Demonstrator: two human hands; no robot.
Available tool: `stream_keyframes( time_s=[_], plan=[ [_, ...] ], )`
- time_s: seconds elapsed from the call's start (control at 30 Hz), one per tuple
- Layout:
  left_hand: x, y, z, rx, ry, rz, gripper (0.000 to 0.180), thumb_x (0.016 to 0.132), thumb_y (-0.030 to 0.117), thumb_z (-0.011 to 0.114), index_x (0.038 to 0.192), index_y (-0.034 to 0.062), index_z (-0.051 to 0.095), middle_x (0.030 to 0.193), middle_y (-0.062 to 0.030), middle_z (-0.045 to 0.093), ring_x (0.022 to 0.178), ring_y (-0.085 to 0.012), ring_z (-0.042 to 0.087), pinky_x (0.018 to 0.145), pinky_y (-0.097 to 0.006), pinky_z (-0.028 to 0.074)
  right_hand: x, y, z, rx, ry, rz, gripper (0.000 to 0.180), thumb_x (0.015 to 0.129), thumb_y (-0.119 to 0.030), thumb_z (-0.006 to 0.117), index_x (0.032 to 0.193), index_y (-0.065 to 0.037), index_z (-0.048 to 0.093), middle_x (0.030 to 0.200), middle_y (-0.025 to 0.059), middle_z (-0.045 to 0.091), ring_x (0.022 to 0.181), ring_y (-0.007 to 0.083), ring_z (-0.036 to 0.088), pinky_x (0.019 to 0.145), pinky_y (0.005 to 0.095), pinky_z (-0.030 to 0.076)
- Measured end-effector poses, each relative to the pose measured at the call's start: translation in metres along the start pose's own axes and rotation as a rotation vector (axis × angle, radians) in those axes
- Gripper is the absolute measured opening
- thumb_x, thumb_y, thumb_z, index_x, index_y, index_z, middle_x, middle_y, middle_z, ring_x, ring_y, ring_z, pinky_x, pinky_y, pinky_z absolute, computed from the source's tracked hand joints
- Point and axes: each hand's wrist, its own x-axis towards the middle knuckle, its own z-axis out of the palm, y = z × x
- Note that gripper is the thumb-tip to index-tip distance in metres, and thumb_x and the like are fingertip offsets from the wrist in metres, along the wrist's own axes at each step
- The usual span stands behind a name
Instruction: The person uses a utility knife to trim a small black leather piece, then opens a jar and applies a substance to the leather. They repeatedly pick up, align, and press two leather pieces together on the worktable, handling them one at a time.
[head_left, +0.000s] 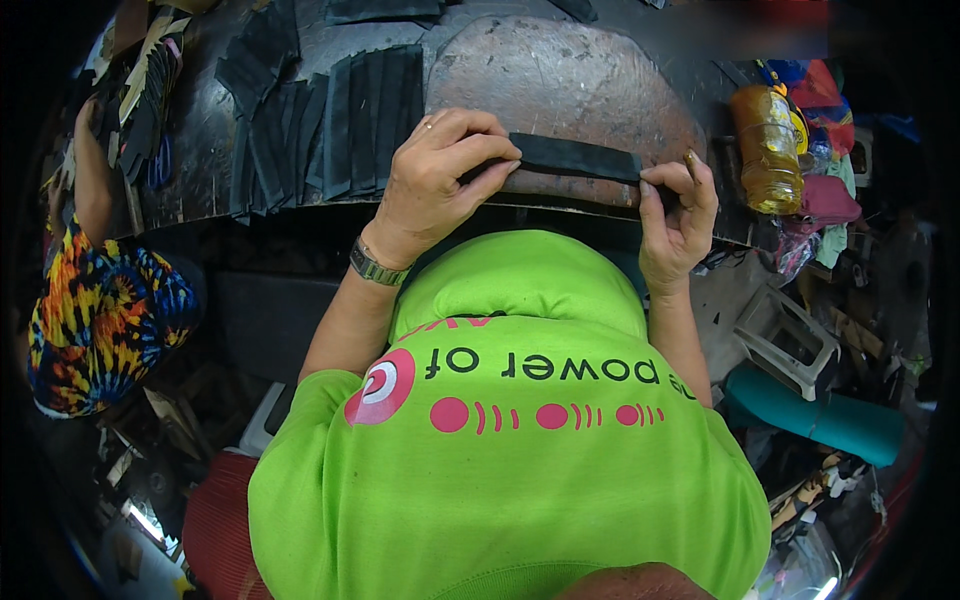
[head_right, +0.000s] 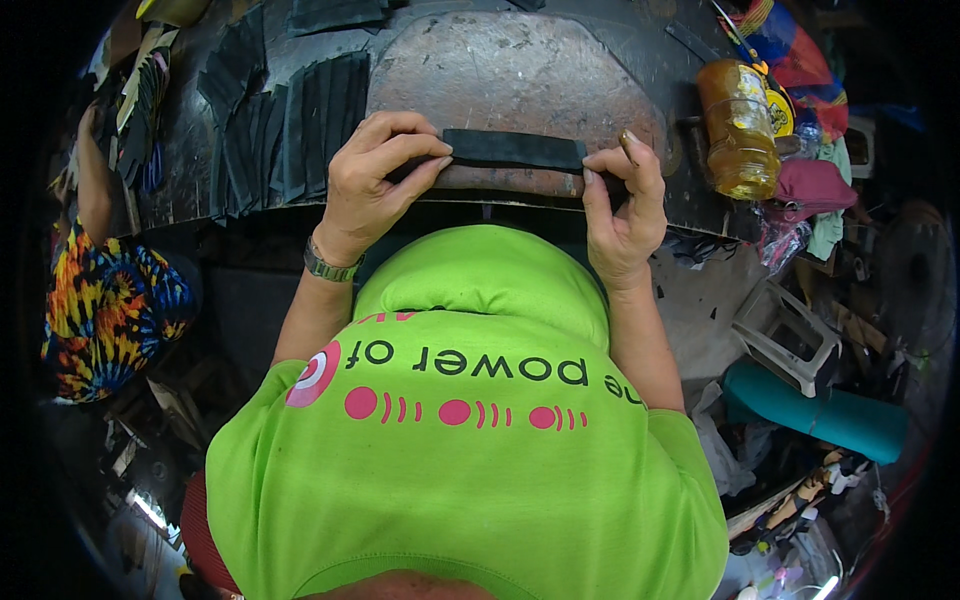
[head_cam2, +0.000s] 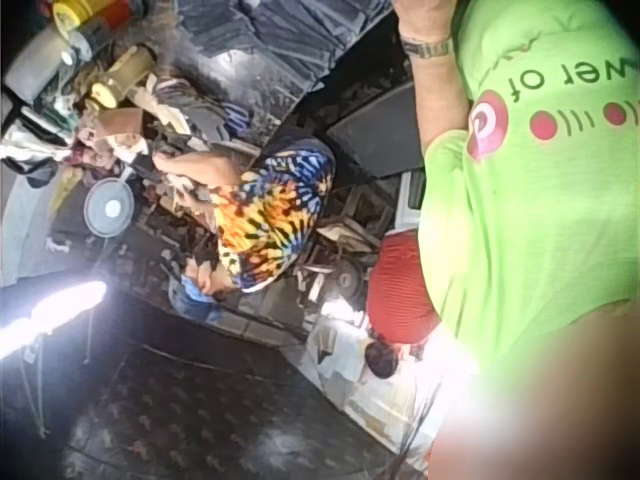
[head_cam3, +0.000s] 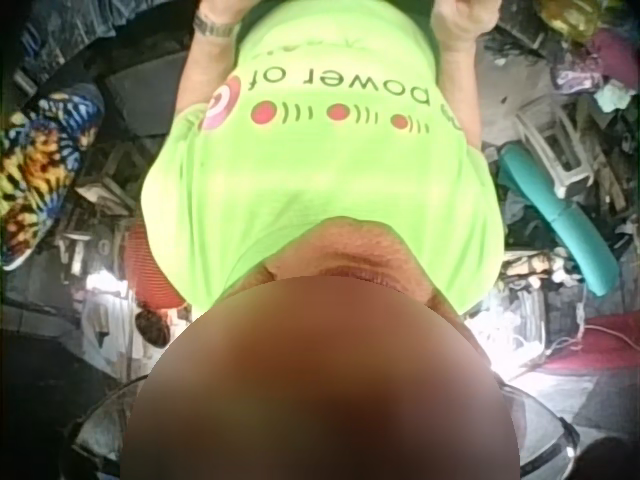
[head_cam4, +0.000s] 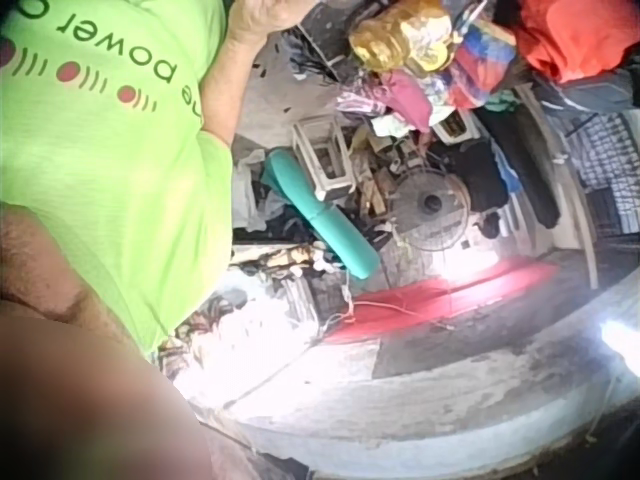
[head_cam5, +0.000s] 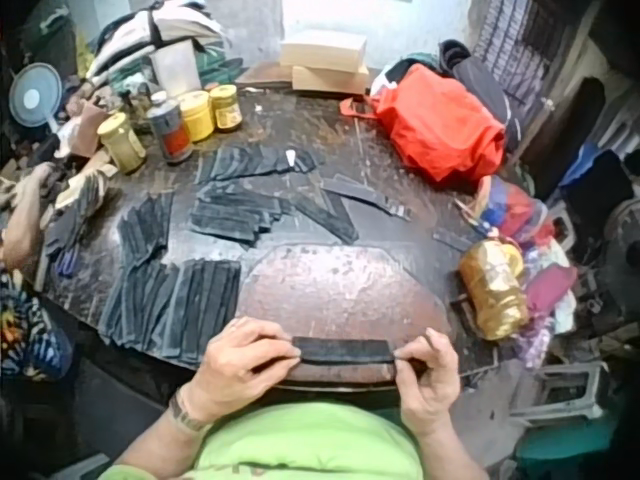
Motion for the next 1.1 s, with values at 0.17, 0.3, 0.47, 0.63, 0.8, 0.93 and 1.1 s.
stream_keyframes(
  time_s=[0.17,0.3,0.47,0.63,0.8,0.93,1.1],
  plan=[
    [-0.001,0.0,0.002,-0.013,0.008,-0.023,0.013,0.078,0.007,0.081,0.09,0.0065,0.075,0.096,-0.0048,0.069,0.088,-0.0231,0.067,0.08,-0.034,0.052,-0.001,0.003,-0.003,-0.04,-0.02,-0.034,0.06,0.086,0.018,0.065,0.141,0.0,0.05,0.098,0.0111,0.066,0.089,0.0176,0.062,0.086,0.0286,0.05],
    [-0.001,0.0,0.001,-0.018,-0.004,-0.026,0.013,0.077,0.006,0.081,0.089,0.0064,0.075,0.097,-0.005,0.071,0.089,-0.0233,0.067,0.081,-0.035,0.052,-0.001,0.002,-0.004,-0.059,-0.05,-0.048,0.06,0.085,0.018,0.064,0.14,0.0,0.05,0.098,0.0108,0.065,0.09,0.0185,0.062,0.087,0.0298,0.049],
    [0.001,-0.001,0.001,-0.017,-0.016,-0.012,0.014,0.077,0.005,0.08,0.089,0.0072,0.074,0.099,-0.0047,0.074,0.093,-0.0231,0.068,0.083,-0.036,0.052,0.001,0.003,-0.006,-0.103,-0.071,-0.082,0.059,0.086,0.017,0.064,0.14,0.001,0.05,0.099,0.0107,0.066,0.091,0.0195,0.062,0.089,0.0324,0.049],
    [0.002,-0.002,-0.001,0.014,-0.034,0.04,0.015,0.077,0.005,0.08,0.091,0.008,0.073,0.101,-0.004,0.075,0.095,-0.0225,0.068,0.084,-0.036,0.052,0.001,0.005,-0.004,-0.01,-0.035,-0.058,0.058,0.087,0.016,0.064,0.141,0.0,0.049,0.101,0.011,0.067,0.1,0.0219,0.064,0.096,0.0352,0.049],
    [0.006,0.0,-0.001,-0.024,-0.019,0.013,0.015,0.079,0.005,0.079,0.092,0.0077,0.074,0.096,-0.0051,0.075,0.091,-0.0224,0.069,0.081,-0.034,0.052,0.008,-0.005,-0.002,0.015,-0.029,0.012,0.059,0.088,0.016,0.063,0.143,0.0,0.047,0.102,0.0098,0.066,0.101,0.0193,0.065,0.098,0.0336,0.049],
    [0.011,0.011,-0.003,-0.106,-0.06,-0.208,0.014,0.082,0.007,0.078,0.095,0.0062,0.074,0.088,-0.0071,0.074,0.081,-0.0226,0.068,0.073,-0.032,0.053,0.03,-0.016,-0.005,0.075,0.018,0.187,0.061,0.089,0.014,0.061,0.146,-0.002,0.046,0.098,0.006,0.064,0.093,0.0126,0.061,0.09,0.0274,0.049],
    [0.03,0.013,0.007,-0.107,-0.032,-0.27,0.015,0.086,0.011,0.074,0.1,0.0074,0.072,0.082,-0.0071,0.072,0.074,-0.0234,0.067,0.068,-0.034,0.053,0.071,-0.006,-0.003,0.004,-0.104,0.243,0.061,0.088,0.008,0.061,0.146,-0.009,0.051,0.094,0.0021,0.062,0.086,0.008,0.058,0.081,0.0232,0.049]
  ],
)
